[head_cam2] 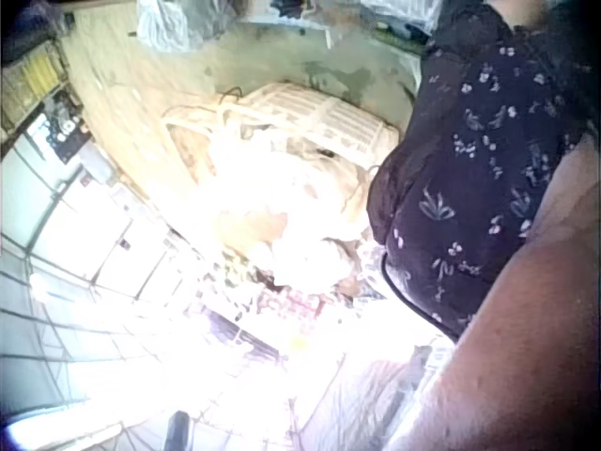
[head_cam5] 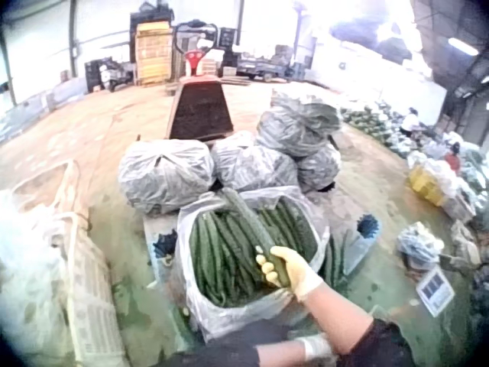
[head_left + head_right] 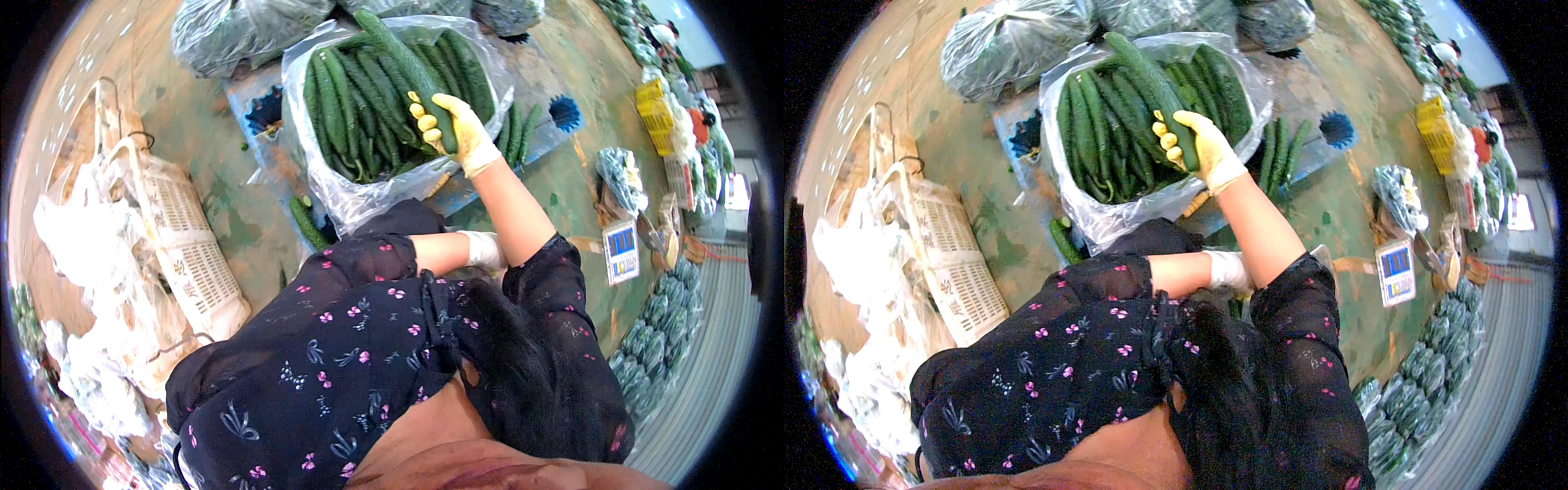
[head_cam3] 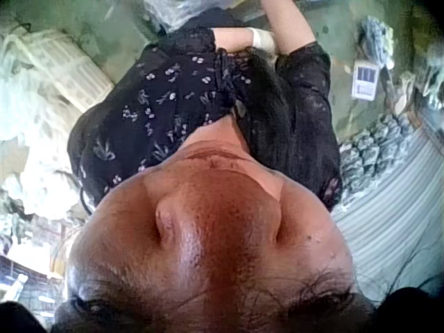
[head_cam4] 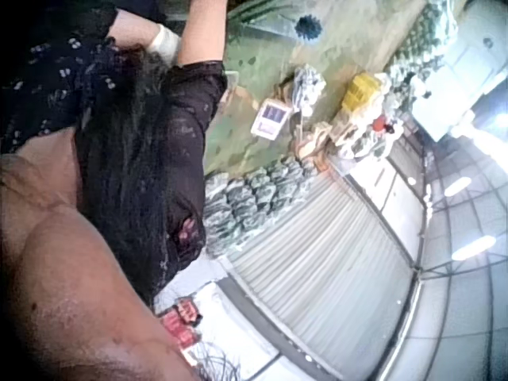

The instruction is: The person picks up cucumbers from a large plastic-lined bin, trims the ends using a small knife, and places them into a smaller clear plastic bag. After several cucumbers are inside, the person ties the bag shut and sets it aside before starting a new bag.

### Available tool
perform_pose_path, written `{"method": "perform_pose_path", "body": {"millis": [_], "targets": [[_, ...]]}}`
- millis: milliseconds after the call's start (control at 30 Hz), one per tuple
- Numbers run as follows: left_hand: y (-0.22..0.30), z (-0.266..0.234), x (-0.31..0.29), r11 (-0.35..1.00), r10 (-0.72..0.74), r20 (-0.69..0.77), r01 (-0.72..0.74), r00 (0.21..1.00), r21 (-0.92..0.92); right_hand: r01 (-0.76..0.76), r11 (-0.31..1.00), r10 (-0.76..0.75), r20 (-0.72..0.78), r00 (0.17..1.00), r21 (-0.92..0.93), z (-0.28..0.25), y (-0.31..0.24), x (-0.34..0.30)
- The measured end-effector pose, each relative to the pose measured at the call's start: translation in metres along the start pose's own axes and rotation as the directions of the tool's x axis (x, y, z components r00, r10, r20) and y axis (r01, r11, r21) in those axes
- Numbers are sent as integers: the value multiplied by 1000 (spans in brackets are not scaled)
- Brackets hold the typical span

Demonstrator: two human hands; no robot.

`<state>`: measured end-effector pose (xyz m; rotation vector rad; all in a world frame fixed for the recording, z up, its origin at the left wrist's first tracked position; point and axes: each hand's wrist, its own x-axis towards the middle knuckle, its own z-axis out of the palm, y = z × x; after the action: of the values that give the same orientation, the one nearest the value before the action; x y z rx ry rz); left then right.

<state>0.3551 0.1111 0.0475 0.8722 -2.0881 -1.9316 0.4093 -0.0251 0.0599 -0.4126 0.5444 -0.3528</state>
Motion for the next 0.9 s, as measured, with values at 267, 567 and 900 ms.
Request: {"method": "perform_pose_path", "body": {"millis": [267,567,900], "targets": [[-28,-3,16,957,-153,-113,118,982,-266,303,949,-312,135,940,82,-47,-2,-163],[-23,-1,23,798,-221,-236,36,946,-602,546,831,-554,-78,829,-109,-105,56,-277],[-20,9,28,726,-185,-268,-52,946,-685,575,809,-570,-74,818,125,-122,117,-304]]}}
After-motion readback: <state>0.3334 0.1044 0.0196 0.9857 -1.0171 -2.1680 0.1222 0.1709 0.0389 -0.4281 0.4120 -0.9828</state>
